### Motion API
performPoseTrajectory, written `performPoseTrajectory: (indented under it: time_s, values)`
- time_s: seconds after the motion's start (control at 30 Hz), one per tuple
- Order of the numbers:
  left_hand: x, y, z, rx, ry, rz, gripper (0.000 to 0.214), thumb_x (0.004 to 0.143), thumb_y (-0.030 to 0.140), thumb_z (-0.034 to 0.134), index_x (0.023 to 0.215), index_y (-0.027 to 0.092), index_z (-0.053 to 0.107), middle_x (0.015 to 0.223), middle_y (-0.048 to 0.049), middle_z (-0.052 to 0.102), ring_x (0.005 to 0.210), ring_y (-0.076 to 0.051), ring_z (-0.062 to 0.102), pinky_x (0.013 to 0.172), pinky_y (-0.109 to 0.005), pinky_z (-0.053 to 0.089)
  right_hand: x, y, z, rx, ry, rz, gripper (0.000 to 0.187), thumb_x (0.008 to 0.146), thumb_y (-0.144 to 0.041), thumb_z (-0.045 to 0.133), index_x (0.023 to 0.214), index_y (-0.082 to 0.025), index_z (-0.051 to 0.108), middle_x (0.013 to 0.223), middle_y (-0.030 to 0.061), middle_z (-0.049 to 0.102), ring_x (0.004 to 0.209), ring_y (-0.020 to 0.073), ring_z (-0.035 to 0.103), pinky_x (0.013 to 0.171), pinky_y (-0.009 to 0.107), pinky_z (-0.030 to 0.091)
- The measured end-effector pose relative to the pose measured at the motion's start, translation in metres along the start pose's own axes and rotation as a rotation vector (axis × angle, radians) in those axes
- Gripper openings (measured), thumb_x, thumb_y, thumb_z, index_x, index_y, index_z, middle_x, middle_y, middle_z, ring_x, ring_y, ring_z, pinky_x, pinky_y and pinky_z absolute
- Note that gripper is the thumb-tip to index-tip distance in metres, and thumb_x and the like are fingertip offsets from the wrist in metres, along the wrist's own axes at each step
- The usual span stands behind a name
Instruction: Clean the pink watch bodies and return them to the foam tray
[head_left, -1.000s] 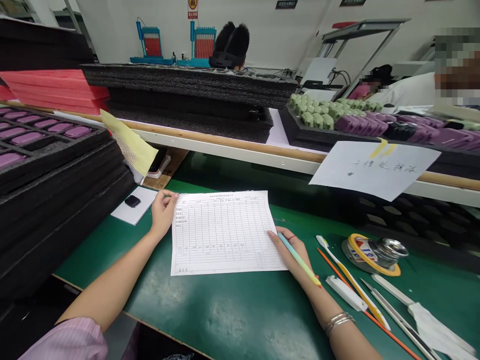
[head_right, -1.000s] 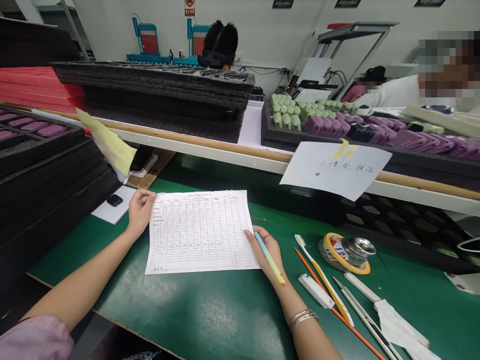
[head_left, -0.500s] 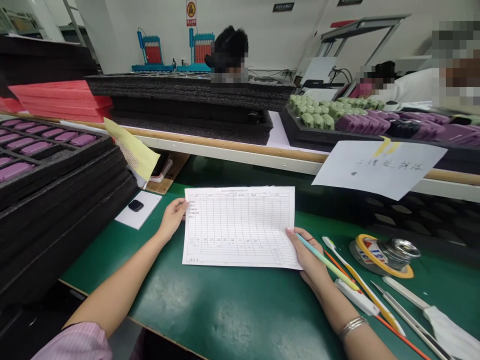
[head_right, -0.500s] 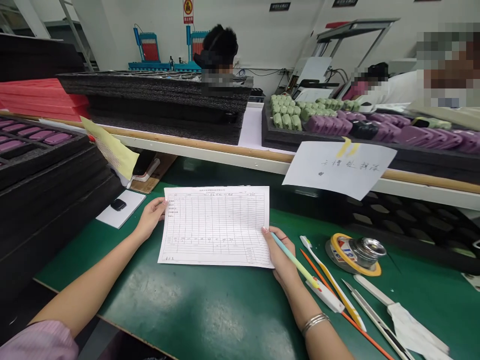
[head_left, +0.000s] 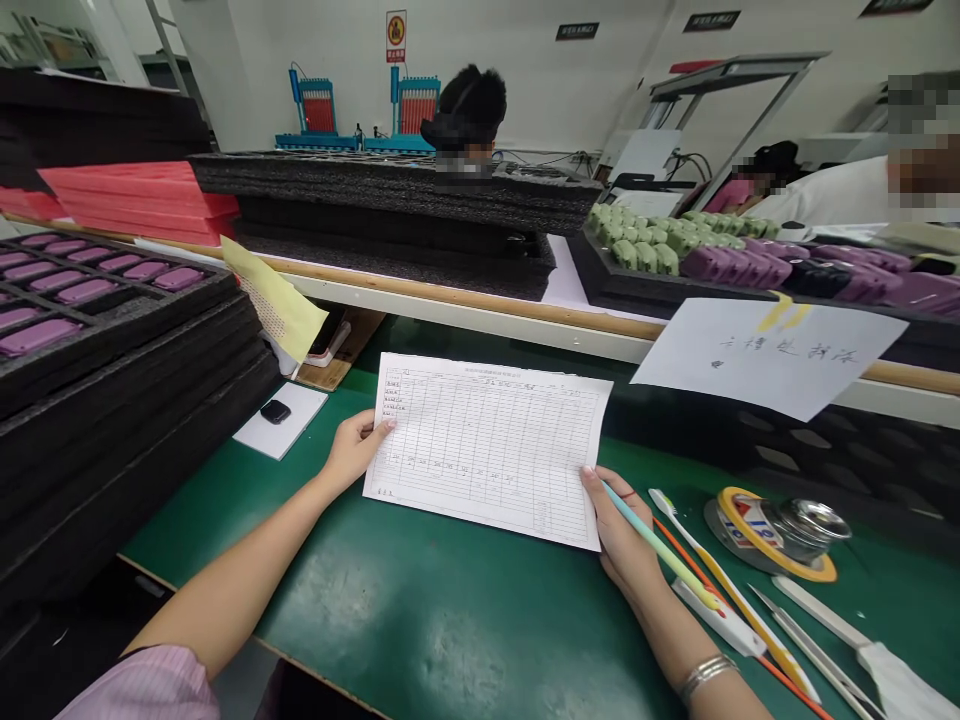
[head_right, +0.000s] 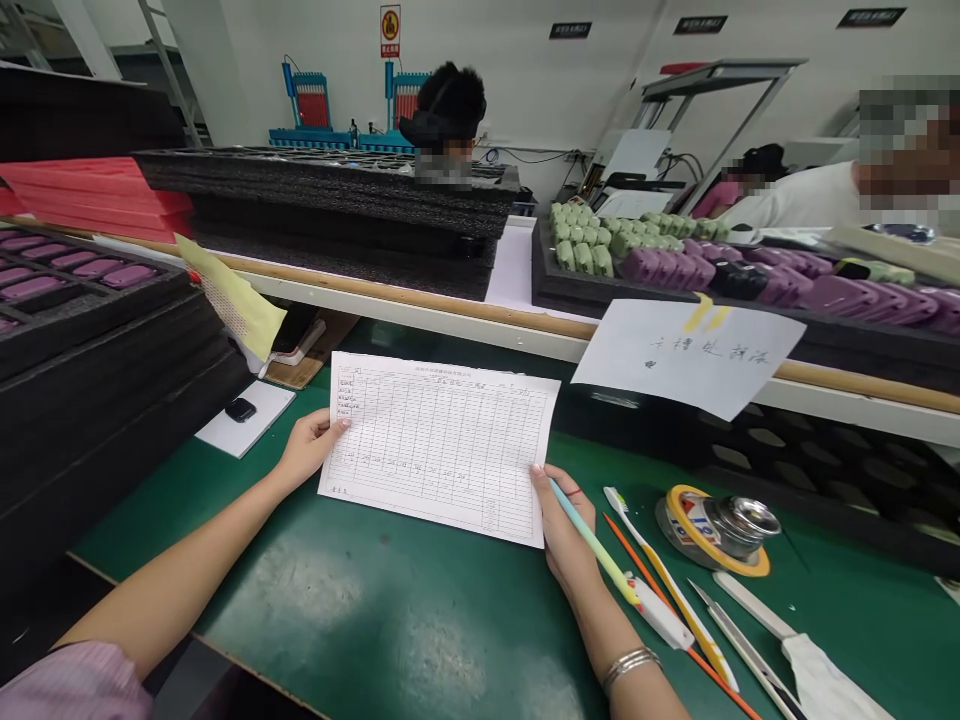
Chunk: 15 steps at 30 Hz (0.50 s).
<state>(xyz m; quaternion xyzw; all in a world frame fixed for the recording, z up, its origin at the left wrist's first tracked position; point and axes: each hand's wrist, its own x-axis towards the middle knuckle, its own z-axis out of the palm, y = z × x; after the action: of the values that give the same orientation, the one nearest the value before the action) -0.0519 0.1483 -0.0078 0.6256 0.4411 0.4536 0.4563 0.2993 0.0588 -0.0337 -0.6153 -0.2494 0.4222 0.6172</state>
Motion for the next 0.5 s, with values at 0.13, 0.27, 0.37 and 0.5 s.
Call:
performPoseTrajectory:
  time_s: [0.13, 0.27, 0.37, 0.5]
  values:
    - [-0.0008, -0.0019, 0.0000, 0.010, 0.026, 0.018, 0.028, 0.097, 0.041, 0.063, 0.100, 0.013, 0.067, 0.093, -0.0034, 0.070, 0.081, -0.016, 0.068, 0.073, -0.032, 0.059, 0.0024, 0.0019, -0.0007, -0.010, -0.003, 0.007, 0.019, 0.097, -0.031, 0.066, 0.106, -0.014, 0.067, 0.097, 0.0029, 0.071, 0.080, 0.0141, 0.070, 0.073, 0.031, 0.061]
    - [-0.0021, -0.0016, 0.0018, 0.010, 0.018, 0.020, 0.029, 0.097, 0.041, 0.063, 0.100, 0.013, 0.067, 0.092, -0.0033, 0.070, 0.079, -0.015, 0.068, 0.071, -0.032, 0.059, 0.0047, 0.0038, -0.0025, -0.016, -0.006, 0.011, 0.020, 0.098, -0.031, 0.066, 0.106, -0.014, 0.068, 0.096, 0.0026, 0.072, 0.079, 0.0140, 0.070, 0.073, 0.031, 0.061]
    - [-0.0024, 0.0005, 0.0017, 0.011, 0.014, 0.023, 0.029, 0.097, 0.042, 0.063, 0.100, 0.013, 0.067, 0.092, -0.0034, 0.070, 0.080, -0.015, 0.069, 0.072, -0.032, 0.059, 0.0053, 0.0046, -0.0036, -0.022, -0.027, 0.011, 0.020, 0.098, -0.033, 0.066, 0.105, -0.014, 0.068, 0.095, 0.0026, 0.072, 0.079, 0.0142, 0.070, 0.073, 0.032, 0.061]
    - [-0.0023, 0.0048, 0.0005, 0.021, 0.009, 0.025, 0.031, 0.096, 0.044, 0.063, 0.099, 0.013, 0.068, 0.093, -0.0039, 0.071, 0.081, -0.016, 0.069, 0.072, -0.032, 0.059, 0.0047, 0.0047, -0.0028, -0.029, -0.052, 0.002, 0.019, 0.097, -0.032, 0.067, 0.102, -0.014, 0.068, 0.095, 0.0024, 0.072, 0.080, 0.0144, 0.070, 0.074, 0.032, 0.060]
